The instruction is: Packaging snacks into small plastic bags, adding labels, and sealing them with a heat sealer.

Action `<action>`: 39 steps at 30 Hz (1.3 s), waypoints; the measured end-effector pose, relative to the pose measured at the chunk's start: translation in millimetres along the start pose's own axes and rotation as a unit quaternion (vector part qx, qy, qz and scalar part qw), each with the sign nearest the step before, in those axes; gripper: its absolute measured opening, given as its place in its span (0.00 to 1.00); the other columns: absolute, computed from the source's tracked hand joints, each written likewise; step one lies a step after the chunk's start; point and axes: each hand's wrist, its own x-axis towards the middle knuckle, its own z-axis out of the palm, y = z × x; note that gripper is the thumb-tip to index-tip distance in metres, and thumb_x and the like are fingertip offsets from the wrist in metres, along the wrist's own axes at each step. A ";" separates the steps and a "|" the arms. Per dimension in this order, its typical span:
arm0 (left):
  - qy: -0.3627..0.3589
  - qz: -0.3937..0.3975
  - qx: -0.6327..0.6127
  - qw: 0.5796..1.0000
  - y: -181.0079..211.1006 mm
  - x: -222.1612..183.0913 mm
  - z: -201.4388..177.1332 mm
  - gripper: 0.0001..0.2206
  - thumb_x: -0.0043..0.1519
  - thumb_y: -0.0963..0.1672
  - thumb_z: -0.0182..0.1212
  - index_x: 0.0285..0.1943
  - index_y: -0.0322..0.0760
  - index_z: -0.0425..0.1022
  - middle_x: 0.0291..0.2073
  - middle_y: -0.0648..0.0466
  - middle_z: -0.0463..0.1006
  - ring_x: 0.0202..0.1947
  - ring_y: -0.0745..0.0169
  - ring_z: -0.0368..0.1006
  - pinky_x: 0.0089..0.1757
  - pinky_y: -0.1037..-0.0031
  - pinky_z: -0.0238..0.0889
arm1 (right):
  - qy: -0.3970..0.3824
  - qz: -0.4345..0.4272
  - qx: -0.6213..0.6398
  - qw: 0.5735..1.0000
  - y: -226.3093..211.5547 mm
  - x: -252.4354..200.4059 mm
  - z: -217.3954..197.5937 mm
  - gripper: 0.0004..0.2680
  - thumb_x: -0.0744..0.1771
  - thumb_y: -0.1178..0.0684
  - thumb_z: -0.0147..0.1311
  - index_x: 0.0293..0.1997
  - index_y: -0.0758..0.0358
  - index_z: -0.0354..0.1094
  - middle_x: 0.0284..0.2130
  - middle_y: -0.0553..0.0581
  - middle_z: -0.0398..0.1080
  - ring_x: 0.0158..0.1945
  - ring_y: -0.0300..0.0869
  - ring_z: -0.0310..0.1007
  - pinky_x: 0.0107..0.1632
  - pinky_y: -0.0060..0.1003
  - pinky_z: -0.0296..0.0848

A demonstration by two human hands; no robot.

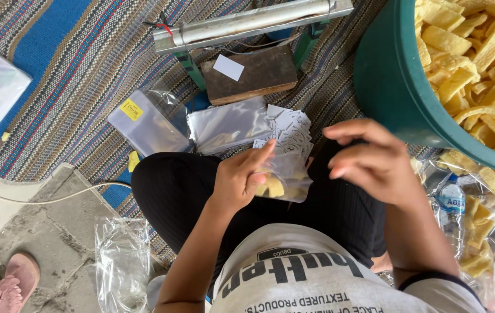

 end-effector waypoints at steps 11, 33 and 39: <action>0.132 0.014 -0.143 0.981 32.1 16.9 20.9 0.24 0.73 0.52 0.44 0.73 0.34 0.65 0.67 0.35 0.68 0.63 0.31 0.69 0.55 0.49 0.69 | 0.240 0.073 0.150 0.956 -13.0 -5.5 88.9 0.04 0.66 0.58 0.60 0.37 0.68 0.78 0.32 0.61 0.78 0.33 0.51 0.79 0.34 0.41 0.78; 0.238 -0.139 -0.180 0.944 35.2 23.1 7.1 0.05 0.60 0.34 0.61 0.34 0.30 0.72 0.29 0.48 0.85 0.35 0.47 0.85 0.43 0.58 0.76 | 0.357 0.058 0.036 0.932 29.7 -9.1 100.3 0.04 0.70 0.66 0.49 0.37 0.72 0.66 0.26 0.60 0.77 0.30 0.52 0.77 0.35 0.41 0.76; 0.088 -0.250 -0.198 0.944 21.2 23.2 0.5 0.15 0.54 0.32 0.53 0.36 0.36 0.85 0.35 0.47 0.87 0.44 0.47 0.83 0.47 0.62 0.76 | 0.279 0.247 0.166 0.913 46.4 -27.4 103.1 0.10 0.68 0.70 0.45 0.39 0.70 0.77 0.27 0.62 0.73 0.35 0.45 0.68 0.41 0.42 0.71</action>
